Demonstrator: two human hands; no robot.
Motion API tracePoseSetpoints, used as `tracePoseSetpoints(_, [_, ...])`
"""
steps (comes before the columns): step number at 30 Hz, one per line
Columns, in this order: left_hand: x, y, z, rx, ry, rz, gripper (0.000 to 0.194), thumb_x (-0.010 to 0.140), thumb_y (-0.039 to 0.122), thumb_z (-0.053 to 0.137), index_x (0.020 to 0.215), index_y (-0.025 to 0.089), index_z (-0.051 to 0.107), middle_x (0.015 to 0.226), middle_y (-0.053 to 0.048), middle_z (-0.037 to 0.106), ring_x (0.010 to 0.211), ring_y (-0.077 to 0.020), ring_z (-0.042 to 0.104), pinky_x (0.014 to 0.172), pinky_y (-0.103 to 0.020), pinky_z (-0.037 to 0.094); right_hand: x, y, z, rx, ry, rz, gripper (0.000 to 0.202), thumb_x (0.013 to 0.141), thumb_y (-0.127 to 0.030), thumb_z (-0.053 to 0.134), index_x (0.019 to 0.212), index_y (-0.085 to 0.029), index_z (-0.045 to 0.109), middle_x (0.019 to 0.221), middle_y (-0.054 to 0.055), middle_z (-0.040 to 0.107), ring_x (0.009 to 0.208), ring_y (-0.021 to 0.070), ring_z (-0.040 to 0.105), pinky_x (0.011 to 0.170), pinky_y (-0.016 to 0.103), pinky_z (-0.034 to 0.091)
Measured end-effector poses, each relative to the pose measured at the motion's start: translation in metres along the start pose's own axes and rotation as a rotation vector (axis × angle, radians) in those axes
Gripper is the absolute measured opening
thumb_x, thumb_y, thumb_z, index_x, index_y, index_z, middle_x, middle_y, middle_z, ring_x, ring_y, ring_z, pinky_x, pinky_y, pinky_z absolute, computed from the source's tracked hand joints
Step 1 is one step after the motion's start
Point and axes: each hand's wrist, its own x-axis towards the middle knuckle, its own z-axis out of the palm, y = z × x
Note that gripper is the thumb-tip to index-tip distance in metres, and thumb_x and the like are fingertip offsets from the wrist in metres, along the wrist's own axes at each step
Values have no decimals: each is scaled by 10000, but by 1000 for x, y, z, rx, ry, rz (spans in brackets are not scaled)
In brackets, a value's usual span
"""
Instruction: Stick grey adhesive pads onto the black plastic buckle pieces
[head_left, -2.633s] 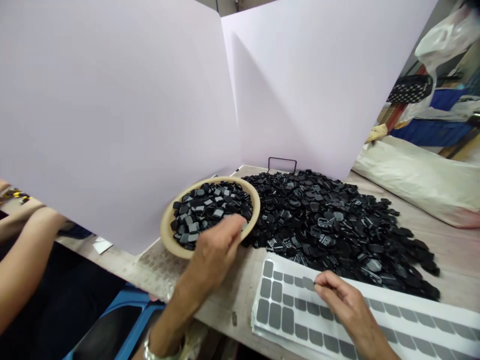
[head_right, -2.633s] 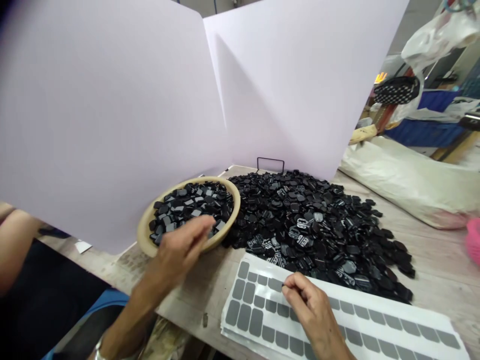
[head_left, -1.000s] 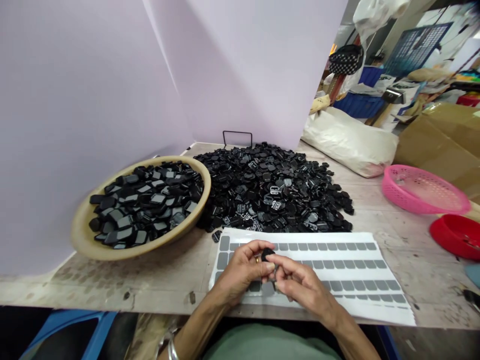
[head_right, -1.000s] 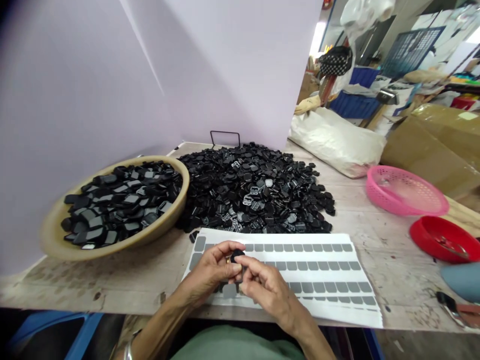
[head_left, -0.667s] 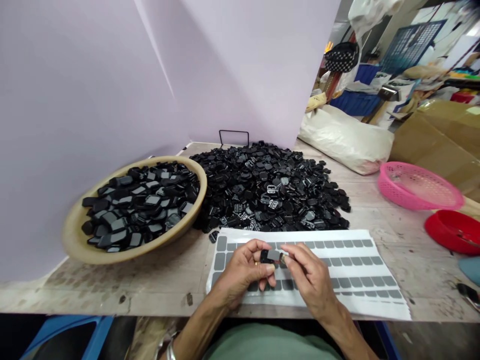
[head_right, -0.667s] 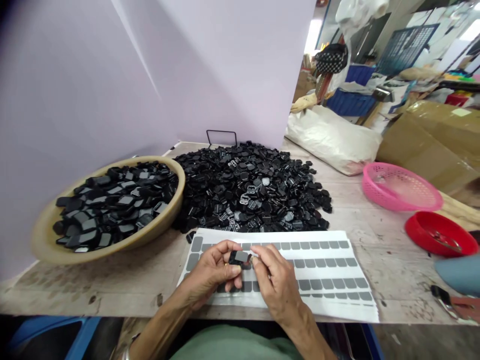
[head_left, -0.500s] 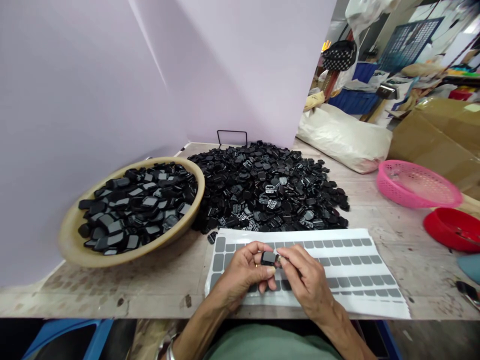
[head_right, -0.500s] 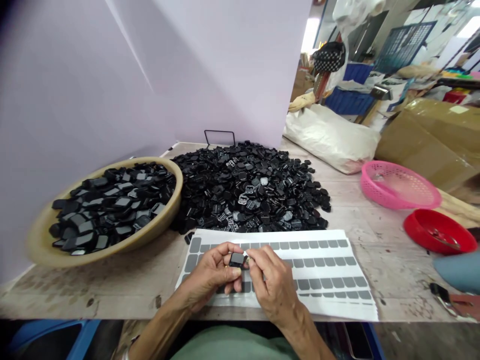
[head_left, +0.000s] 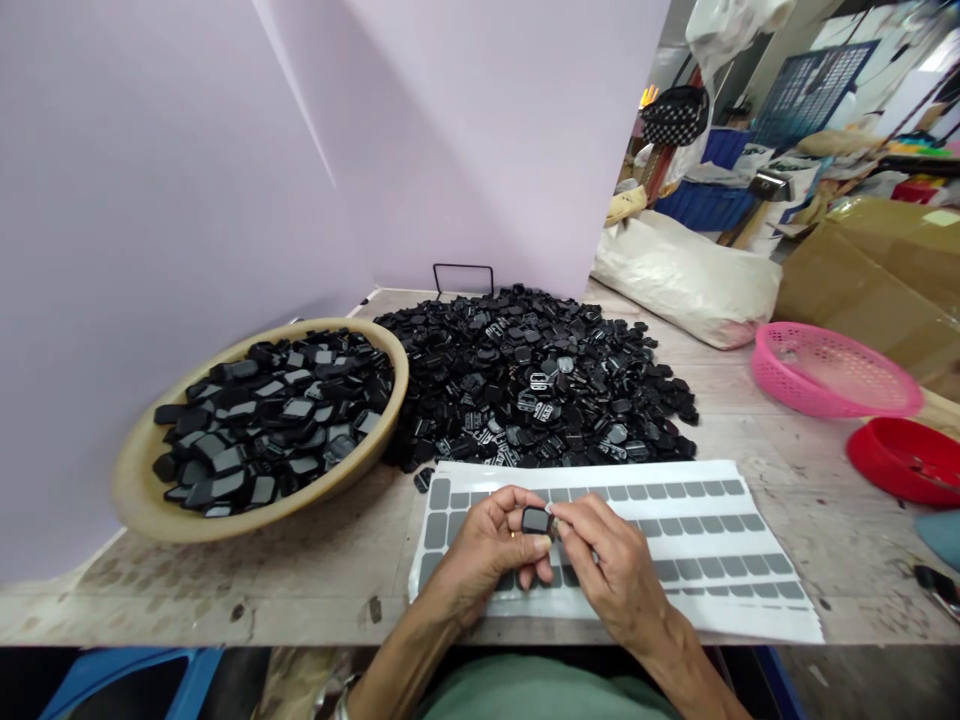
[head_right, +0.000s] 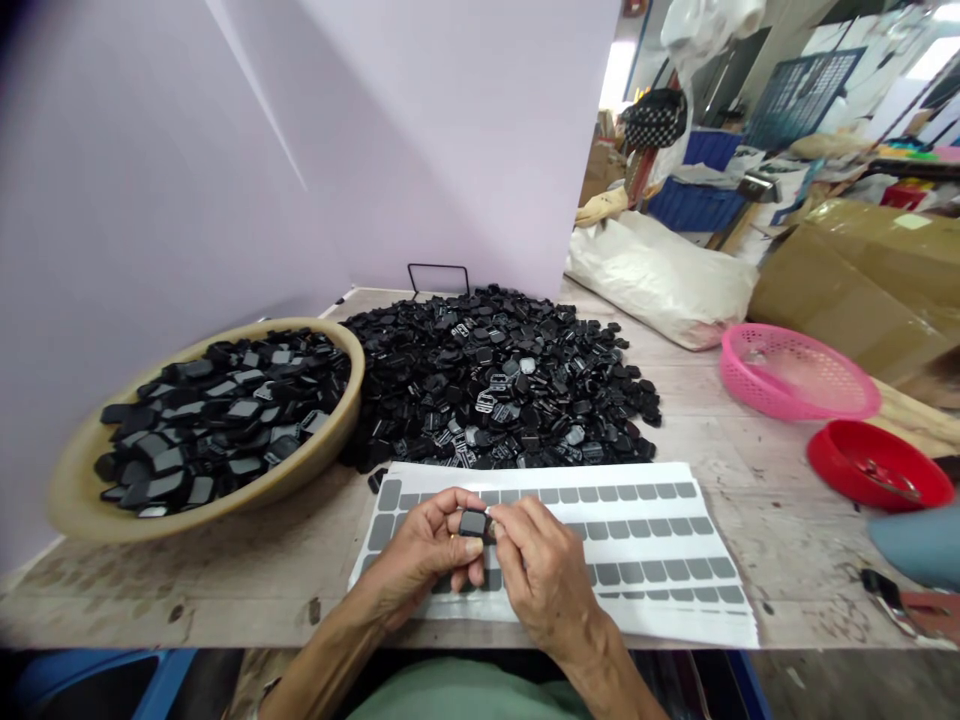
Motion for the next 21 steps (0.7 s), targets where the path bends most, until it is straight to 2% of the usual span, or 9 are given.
tracePoseSetpoints(8, [-1, 0, -2, 65, 8, 17, 437, 652, 285, 783, 966, 146, 512, 704, -13, 646, 521, -116, 625, 424, -153, 398, 2, 0, 1, -68, -40, -13, 256, 937, -156, 370, 1045, -184, 600, 821, 54, 559, 728, 171, 552, 640, 298, 447])
tracePoseSetpoints(11, [-1, -6, -3, 123, 41, 37, 328, 764, 386, 671, 934, 151, 518, 564, 9, 605, 459, -110, 581, 403, -159, 367, 1, -1, 5, -84, -47, -48, 275, 939, -152, 357, 1076, -184, 594, 811, 54, 562, 732, 176, 563, 647, 298, 453])
tracePoseSetpoints(14, [-7, -4, -5, 291, 77, 100, 254, 843, 404, 560, 887, 154, 555, 480, 35, 538, 388, -82, 473, 383, -168, 299, -2, 2, 10, -124, -53, -100, 274, 944, -162, 358, 1090, -189, 588, 824, 60, 577, 752, 185, 583, 662, 300, 459])
tracePoseSetpoints(17, [-20, 20, -9, 583, 215, 269, 221, 869, 363, 527, 834, 161, 612, 538, 29, 527, 471, -85, 460, 454, -191, 329, -4, 14, 10, -202, -13, -106, 277, 951, -192, 363, 1143, -197, 563, 888, 67, 599, 777, 192, 604, 675, 304, 458])
tracePoseSetpoints(19, [-32, 52, -17, 749, 400, 417, 210, 878, 347, 510, 853, 179, 633, 604, 21, 545, 553, -106, 497, 508, -205, 361, -3, 23, 6, -258, 32, -30, 265, 957, -239, 364, 1132, -202, 560, 923, 67, 608, 791, 199, 614, 666, 302, 456])
tracePoseSetpoints(21, [-43, 91, -29, 893, 632, 581, 205, 886, 343, 494, 918, 199, 636, 656, 17, 576, 601, -124, 530, 552, -220, 392, -1, 28, 1, -287, 68, 32, 254, 959, -292, 365, 1094, -217, 568, 932, 61, 615, 798, 203, 619, 648, 297, 453])
